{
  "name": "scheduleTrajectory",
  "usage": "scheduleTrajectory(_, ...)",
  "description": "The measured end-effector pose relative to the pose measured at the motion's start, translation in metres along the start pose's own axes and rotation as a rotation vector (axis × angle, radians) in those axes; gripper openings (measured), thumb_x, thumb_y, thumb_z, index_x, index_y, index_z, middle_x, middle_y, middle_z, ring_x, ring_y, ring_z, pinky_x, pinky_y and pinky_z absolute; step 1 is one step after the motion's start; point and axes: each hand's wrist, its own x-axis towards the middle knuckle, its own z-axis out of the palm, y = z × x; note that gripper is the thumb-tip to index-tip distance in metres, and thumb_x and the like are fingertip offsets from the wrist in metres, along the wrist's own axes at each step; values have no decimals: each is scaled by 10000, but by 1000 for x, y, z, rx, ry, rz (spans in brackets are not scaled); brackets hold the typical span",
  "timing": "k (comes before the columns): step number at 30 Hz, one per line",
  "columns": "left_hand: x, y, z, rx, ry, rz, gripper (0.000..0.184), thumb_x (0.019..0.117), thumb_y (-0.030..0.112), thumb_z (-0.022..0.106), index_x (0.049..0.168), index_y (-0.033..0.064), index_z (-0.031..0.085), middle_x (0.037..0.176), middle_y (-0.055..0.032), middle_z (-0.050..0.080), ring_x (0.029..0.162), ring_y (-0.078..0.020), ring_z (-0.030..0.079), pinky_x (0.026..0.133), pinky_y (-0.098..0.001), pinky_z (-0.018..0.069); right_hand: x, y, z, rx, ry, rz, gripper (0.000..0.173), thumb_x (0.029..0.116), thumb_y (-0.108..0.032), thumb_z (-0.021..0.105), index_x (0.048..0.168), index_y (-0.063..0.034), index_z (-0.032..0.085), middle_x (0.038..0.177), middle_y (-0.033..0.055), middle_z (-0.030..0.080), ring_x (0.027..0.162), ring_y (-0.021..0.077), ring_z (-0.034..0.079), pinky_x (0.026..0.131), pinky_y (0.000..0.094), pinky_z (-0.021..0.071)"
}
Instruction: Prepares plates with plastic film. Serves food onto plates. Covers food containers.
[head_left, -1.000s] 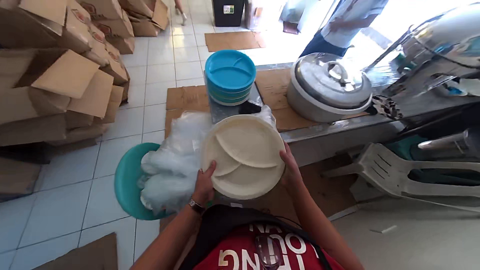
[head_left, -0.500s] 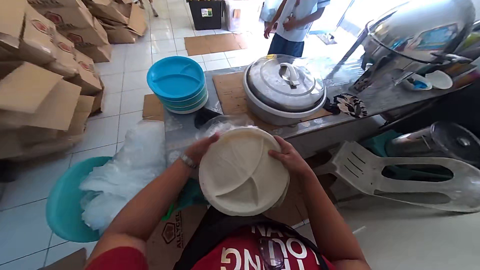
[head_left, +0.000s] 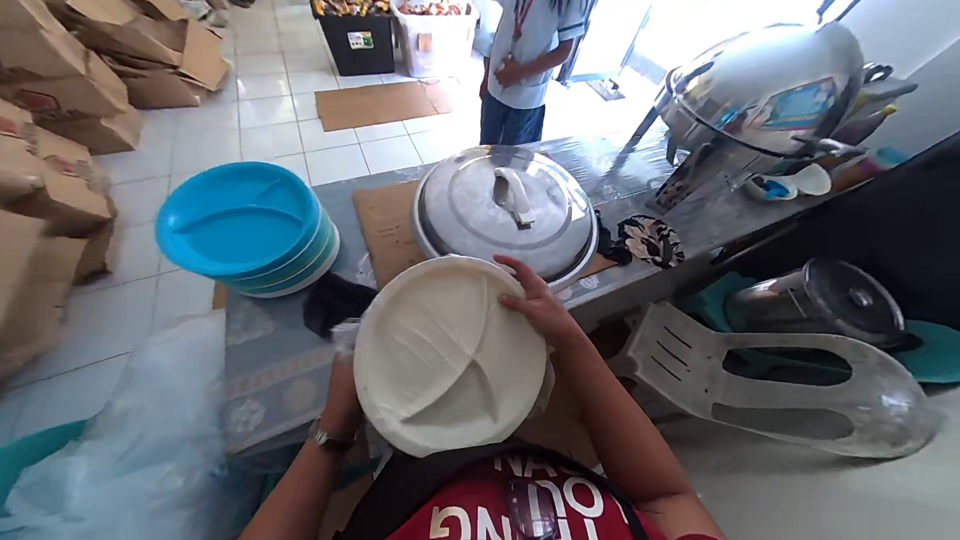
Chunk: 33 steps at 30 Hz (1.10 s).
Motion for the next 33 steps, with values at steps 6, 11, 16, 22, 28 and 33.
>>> scheduleTrajectory(6,67,63,13,-394,-192,40,748,927,799,291,1231,224,659,1076,62,761,1000,-52,720,850,-285,622,76,-43,-16,-97,-106,-122,540,976,39,571,1483,-136,509,1342,136,633,991,220,691,824,412,600)
scheduleTrajectory(11,70,59,11,-49,-10,-92,403,1073,74,91,1055,89,493,792,140,634,750,120,597,711,-88,523,133,-54,-14,-206,-351,-241,536,968,85,566,1482,-56,514,1394,173,612,1139,261,668,970,452,559)
scheduleTrajectory(16,70,64,28,-214,-28,118,715,854,800,507,1294,245,609,1127,100,741,1049,-41,703,881,-271,608,170,-67,-12,-324,-457,-318,531,974,61,603,1480,-80,528,1340,177,655,1117,303,687,967,511,560)
scheduleTrajectory(22,28,68,62,-53,446,32,276,1106,131,281,1290,66,476,1012,141,677,937,98,646,876,-162,558,198,-66,-76,-834,-45,-292,596,1022,-465,599,1494,-111,519,1256,241,644,1095,425,656,851,598,555)
scheduleTrajectory(28,8,12,59,-204,771,232,418,1132,215,210,1460,4,359,1304,-28,573,1195,-22,566,1041,-271,486,238,-31,-128,-962,-135,152,550,1018,-389,558,1481,-108,456,1105,226,704,1017,421,703,813,622,551)
scheduleTrajectory(33,-5,-2,83,-428,1002,388,474,1135,320,228,1495,44,365,1368,-126,578,1220,-214,610,1044,-451,519,249,-29,-136,-728,-174,38,517,934,-220,705,1392,-72,515,975,227,710,902,414,710,762,614,557)
